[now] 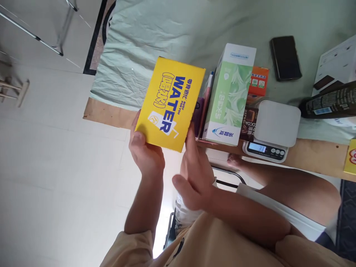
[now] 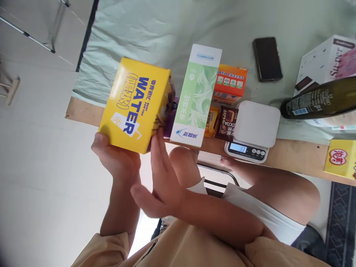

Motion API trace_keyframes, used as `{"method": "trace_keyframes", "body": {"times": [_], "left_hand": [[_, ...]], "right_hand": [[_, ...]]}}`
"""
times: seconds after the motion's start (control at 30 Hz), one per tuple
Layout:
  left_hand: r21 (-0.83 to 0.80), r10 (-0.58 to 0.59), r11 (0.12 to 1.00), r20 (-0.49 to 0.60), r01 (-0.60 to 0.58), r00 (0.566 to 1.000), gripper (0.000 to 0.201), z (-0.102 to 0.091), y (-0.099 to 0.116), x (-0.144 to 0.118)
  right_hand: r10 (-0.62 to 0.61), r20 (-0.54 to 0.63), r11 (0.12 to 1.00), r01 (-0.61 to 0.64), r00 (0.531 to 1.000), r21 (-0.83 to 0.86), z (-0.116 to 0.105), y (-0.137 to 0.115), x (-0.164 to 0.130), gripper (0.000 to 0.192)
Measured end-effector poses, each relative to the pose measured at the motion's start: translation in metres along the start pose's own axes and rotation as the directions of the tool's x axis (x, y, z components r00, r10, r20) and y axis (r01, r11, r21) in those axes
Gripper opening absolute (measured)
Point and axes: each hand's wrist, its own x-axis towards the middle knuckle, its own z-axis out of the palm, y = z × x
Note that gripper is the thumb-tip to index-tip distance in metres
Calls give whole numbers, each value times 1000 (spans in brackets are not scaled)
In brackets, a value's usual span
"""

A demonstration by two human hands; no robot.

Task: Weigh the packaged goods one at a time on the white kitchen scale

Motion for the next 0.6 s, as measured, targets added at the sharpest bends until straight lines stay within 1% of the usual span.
{"method": "trace_keyframes", "body": {"times": [0.07,0.1,0.13,0.2,0.27,0.4,0.53,0.6], "left_hand": [[10,34,999,-7,-34,999,58,0,-5,0],[12,58,998,-9,-57,998,57,0,-7,0],[15,81,997,-7,-80,997,55,2,-9,0],[18,113,993,3,-113,994,51,5,-11,1],[23,121,992,18,-121,992,46,9,-13,1],[47,121,991,53,-123,991,42,13,-14,3],[60,130,989,97,-136,987,46,10,-15,5],[58,164,983,125,-172,979,50,6,-18,8]], "right_hand": [[-115,-19,992,116,993,51,-2,0,-15,101],[-158,-13,985,159,987,66,-3,0,-21,100],[-177,6,982,176,984,74,-5,1,-26,99],[-173,31,983,170,985,76,-11,3,-32,98],[-167,20,983,165,986,76,-17,5,-35,97],[-212,-97,974,218,972,58,-20,7,-40,92],[-165,-115,986,168,980,17,-17,9,-54,92],[-122,-113,992,124,986,11,-15,13,-62,94]]}}
